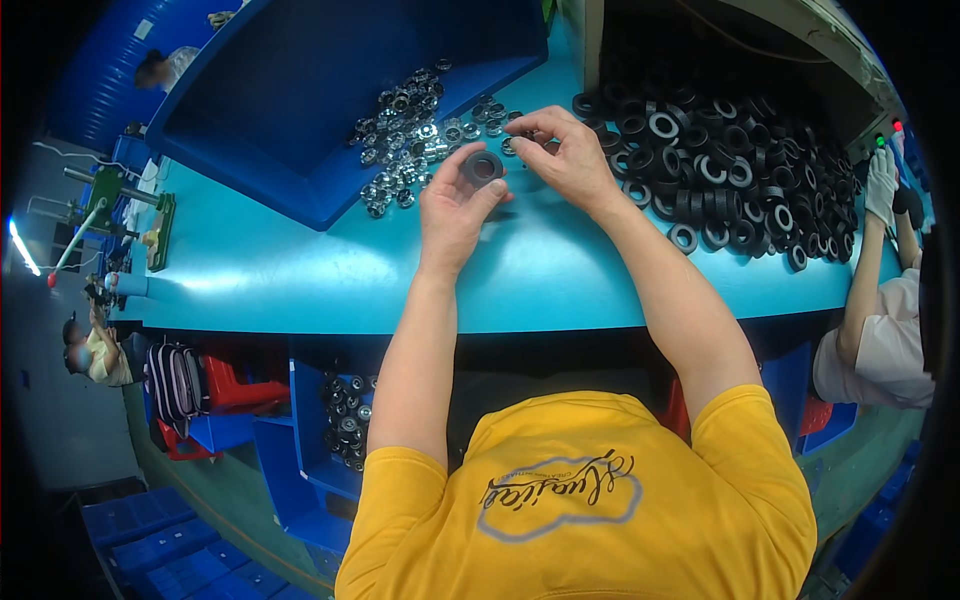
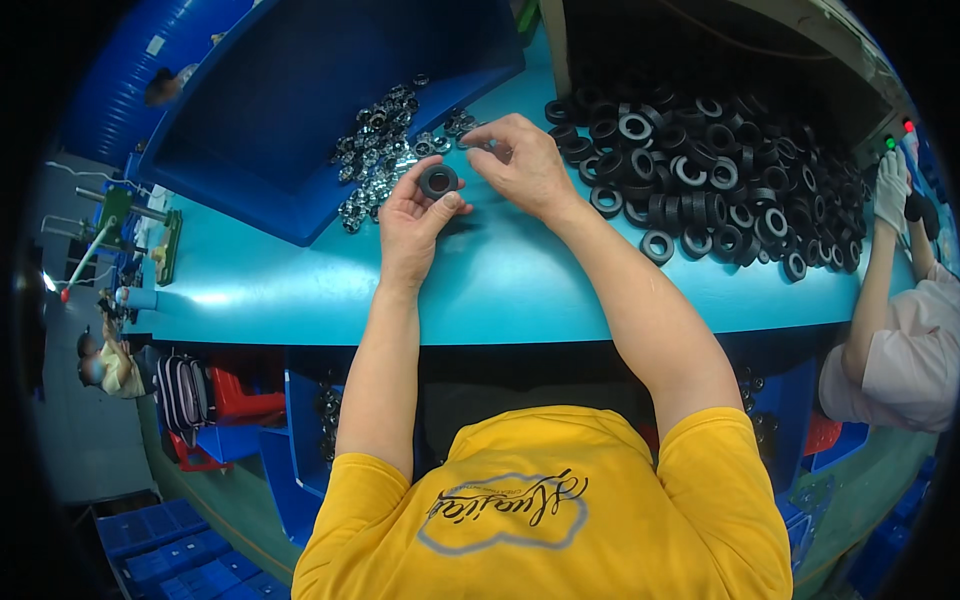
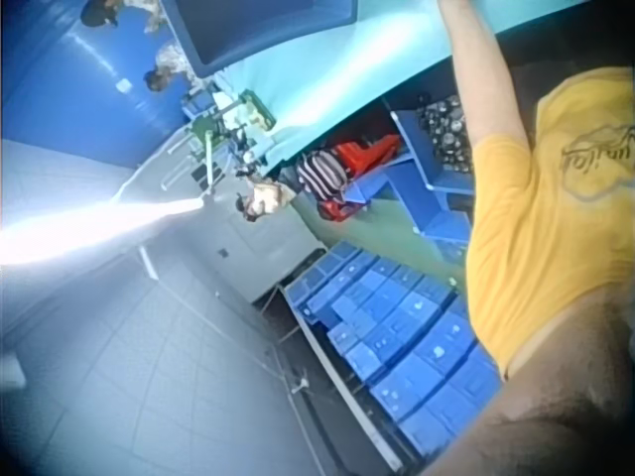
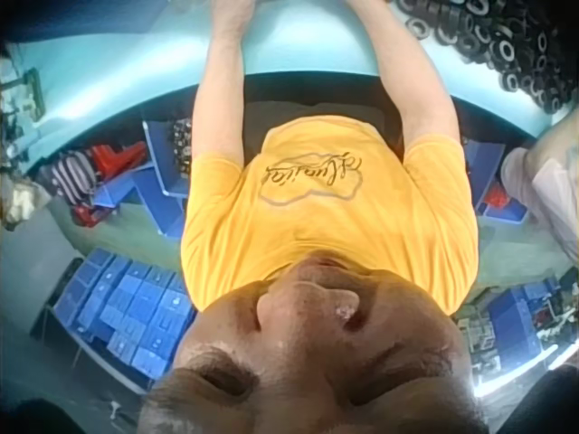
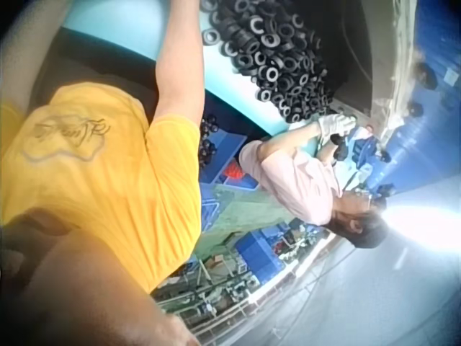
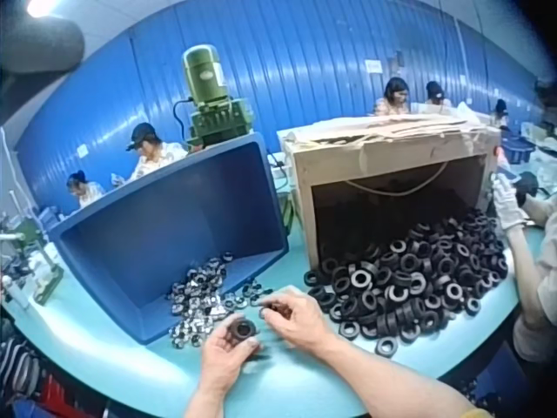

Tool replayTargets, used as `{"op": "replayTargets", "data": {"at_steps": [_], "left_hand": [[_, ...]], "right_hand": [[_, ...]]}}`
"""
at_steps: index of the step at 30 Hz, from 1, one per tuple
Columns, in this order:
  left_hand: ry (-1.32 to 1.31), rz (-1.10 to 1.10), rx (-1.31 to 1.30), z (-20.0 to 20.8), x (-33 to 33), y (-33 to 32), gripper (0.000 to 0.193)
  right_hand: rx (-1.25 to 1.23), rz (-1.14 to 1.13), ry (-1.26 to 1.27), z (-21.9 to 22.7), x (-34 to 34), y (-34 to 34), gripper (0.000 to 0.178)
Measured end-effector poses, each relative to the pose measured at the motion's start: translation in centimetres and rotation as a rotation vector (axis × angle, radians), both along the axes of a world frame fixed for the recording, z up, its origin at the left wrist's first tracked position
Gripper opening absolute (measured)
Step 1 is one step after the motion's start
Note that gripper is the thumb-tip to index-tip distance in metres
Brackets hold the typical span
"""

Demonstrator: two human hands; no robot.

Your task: Fitting small metal bearings or rings into larger black rubber circular components on a factory assembly line.

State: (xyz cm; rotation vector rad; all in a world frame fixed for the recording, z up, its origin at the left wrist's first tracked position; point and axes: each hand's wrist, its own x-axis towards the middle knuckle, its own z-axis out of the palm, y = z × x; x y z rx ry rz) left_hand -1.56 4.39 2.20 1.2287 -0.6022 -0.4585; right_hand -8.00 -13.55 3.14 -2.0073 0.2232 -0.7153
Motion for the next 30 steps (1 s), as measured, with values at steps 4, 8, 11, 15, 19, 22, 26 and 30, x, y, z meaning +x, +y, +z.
{"op": "replayTargets", "data": {"at_steps": [4, 8, 11, 15, 19, 22, 26, 30], "left_hand": [[-0.017, 0.005, 0.007, -0.1, 0.1, 0.0, 0.055], [-0.036, -0.013, -0.057, -0.3, 0.2, -0.1, 0.055], [0.144, -0.054, -0.076, 0.2, 0.4, 0.2, 0.054], [-0.136, 0.075, -0.003, -0.4, 0.5, 0.3, 0.057], [-0.434, 0.191, 0.045, 0.0, -0.5, -0.1, 0.066], [-0.524, 0.245, 0.098, 0.0, -0.4, -0.1, 0.071], [-0.567, 0.286, 0.146, -0.1, -0.4, 0.1, 0.075], [-0.256, 0.176, 0.032, -0.2, -0.1, -0.1, 0.056]], "right_hand": [[0.032, 0.014, 0.025, 0.1, -0.1, 0.0, 0.026], [0.053, 0.036, 0.047, 0.2, 0.0, -0.1, 0.024], [0.161, 0.045, 0.006, -0.3, 0.3, -0.3, 0.024], [0.194, 0.055, 0.001, -0.6, 0.5, -0.4, 0.024], [0.148, 0.042, 0.014, -0.6, 0.4, -0.4, 0.023], [0.112, 0.04, 0.023, -0.7, 0.4, -0.5, 0.024], [0.111, 0.034, 0.043, -0.6, 0.4, -0.4, 0.026], [0.136, 0.037, -0.007, -0.4, 0.3, -0.1, 0.03]]}}
